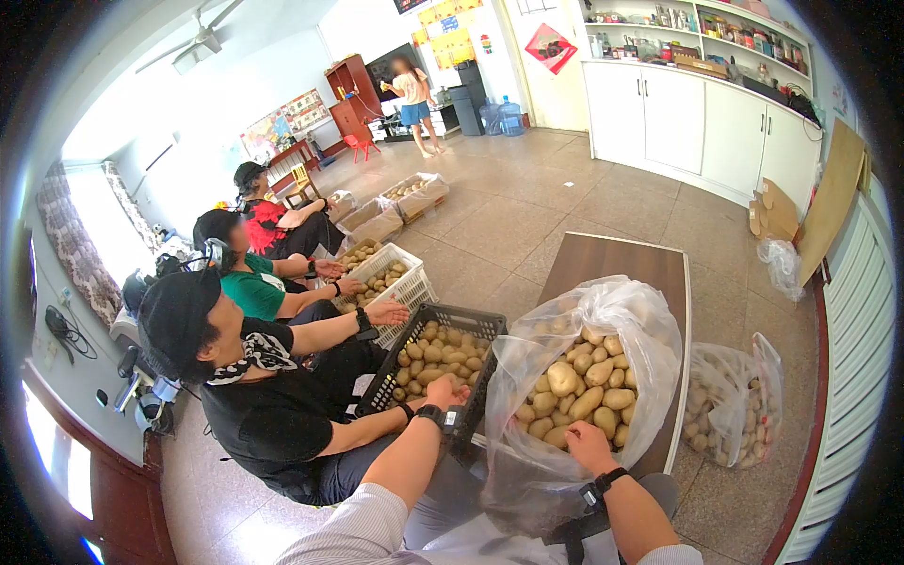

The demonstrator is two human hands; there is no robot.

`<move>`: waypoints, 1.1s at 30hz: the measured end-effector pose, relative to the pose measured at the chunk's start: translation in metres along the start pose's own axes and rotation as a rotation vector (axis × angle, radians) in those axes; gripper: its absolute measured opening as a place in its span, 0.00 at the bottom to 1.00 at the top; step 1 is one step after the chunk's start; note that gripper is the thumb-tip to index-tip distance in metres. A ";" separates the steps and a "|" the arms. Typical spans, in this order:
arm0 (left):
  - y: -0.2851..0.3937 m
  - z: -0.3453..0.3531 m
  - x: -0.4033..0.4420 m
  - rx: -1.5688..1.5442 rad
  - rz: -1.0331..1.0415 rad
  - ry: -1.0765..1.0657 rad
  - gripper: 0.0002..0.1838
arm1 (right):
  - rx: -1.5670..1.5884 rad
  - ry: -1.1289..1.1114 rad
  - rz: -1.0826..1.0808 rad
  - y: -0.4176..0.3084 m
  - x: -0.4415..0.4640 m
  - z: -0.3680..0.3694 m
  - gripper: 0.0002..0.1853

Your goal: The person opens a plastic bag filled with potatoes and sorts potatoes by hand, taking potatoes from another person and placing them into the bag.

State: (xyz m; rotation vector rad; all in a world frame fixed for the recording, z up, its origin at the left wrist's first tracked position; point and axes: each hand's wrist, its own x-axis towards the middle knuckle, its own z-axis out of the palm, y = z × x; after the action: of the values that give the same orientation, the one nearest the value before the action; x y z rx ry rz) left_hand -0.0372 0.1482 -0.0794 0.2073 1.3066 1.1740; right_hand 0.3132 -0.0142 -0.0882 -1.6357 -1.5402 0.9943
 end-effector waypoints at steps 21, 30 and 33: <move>-0.003 0.002 -0.005 -0.079 0.029 0.077 0.17 | 0.016 -0.038 0.054 -0.006 -0.002 -0.003 0.12; -0.004 -0.001 0.001 -0.061 0.005 -0.021 0.17 | 0.040 -0.028 -0.001 -0.002 -0.002 -0.002 0.10; -0.005 -0.002 0.004 -0.022 0.035 -0.022 0.17 | -0.016 -0.004 -0.061 0.010 0.002 0.002 0.10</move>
State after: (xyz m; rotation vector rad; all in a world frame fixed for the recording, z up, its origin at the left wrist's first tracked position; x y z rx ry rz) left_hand -0.0367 0.1477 -0.0859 0.2276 1.2748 1.2119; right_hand 0.3160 -0.0127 -0.0984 -1.5894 -1.5948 0.9552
